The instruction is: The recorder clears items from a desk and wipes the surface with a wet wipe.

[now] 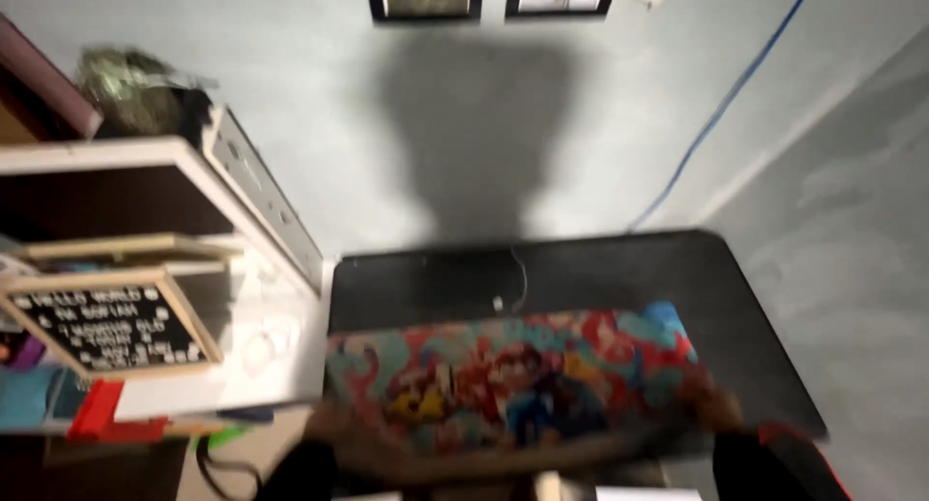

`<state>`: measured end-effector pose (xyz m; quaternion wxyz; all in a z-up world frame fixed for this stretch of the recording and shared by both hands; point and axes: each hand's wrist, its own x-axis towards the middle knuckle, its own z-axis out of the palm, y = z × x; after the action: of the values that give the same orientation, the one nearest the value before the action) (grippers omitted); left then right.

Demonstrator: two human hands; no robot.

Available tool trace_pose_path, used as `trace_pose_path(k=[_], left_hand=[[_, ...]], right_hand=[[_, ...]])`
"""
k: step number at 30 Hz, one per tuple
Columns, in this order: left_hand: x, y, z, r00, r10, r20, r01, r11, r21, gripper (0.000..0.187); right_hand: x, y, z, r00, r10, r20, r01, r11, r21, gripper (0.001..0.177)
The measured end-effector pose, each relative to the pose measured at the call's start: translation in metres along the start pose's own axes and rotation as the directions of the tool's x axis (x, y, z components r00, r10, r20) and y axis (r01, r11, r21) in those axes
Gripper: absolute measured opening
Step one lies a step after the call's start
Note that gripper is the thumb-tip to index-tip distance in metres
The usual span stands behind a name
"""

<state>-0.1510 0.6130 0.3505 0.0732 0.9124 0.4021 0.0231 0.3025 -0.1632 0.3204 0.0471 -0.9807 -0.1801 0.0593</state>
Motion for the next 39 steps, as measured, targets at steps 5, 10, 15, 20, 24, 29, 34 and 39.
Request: trace_pose_path(k=[5,10,15,20,24,29,34,39], left_hand=[[0.038,0.062,-0.169,0.892,0.452,-0.028,-0.394,0.744,-0.540,0.032],[0.029,0.165,-0.382,0.932,0.317,0.173,0.123,0.173,-0.977,0.036],[0.019,0.252,-0.462,0.875,0.477,-0.090,-0.119,0.032,-0.992,0.034],[0.009,0.341,-0.492,0.795,0.563,-0.225,-0.186,-0.128,-0.974,0.032],[-0.003,0.397,-0.485,0.701,0.659,-0.271,-0.447,0.110,-0.888,0.028],[-0.031,0.438,-0.513,0.637,0.706,-0.310,-0.649,0.274,-0.710,0.028],[-0.039,0.453,-0.543,0.658,0.696,-0.286,-0.609,0.269,-0.746,0.025],[-0.058,0.477,-0.529,0.619,0.736,-0.273,-0.597,0.215,-0.773,0.022]], right_hand=[[-0.010,-0.074,-0.197,0.980,0.044,-0.197,0.106,0.720,0.686,0.013],[-0.008,-0.135,-0.345,0.955,0.143,-0.262,0.195,0.364,0.911,0.014],[-0.029,-0.138,-0.348,0.905,0.336,-0.260,0.015,0.588,0.809,0.014],[-0.009,-0.083,-0.243,0.851,0.070,-0.520,0.342,0.679,0.650,0.012],[-0.032,-0.161,-0.250,0.964,0.220,-0.151,0.036,0.455,0.890,0.019],[-0.027,-0.176,-0.212,1.000,-0.004,-0.011,0.011,0.135,0.991,0.023],[0.012,-0.135,-0.134,0.956,0.158,-0.249,0.159,0.434,0.887,0.036],[-0.033,-0.258,-0.306,0.977,0.122,-0.175,0.104,0.445,0.890,0.033]])
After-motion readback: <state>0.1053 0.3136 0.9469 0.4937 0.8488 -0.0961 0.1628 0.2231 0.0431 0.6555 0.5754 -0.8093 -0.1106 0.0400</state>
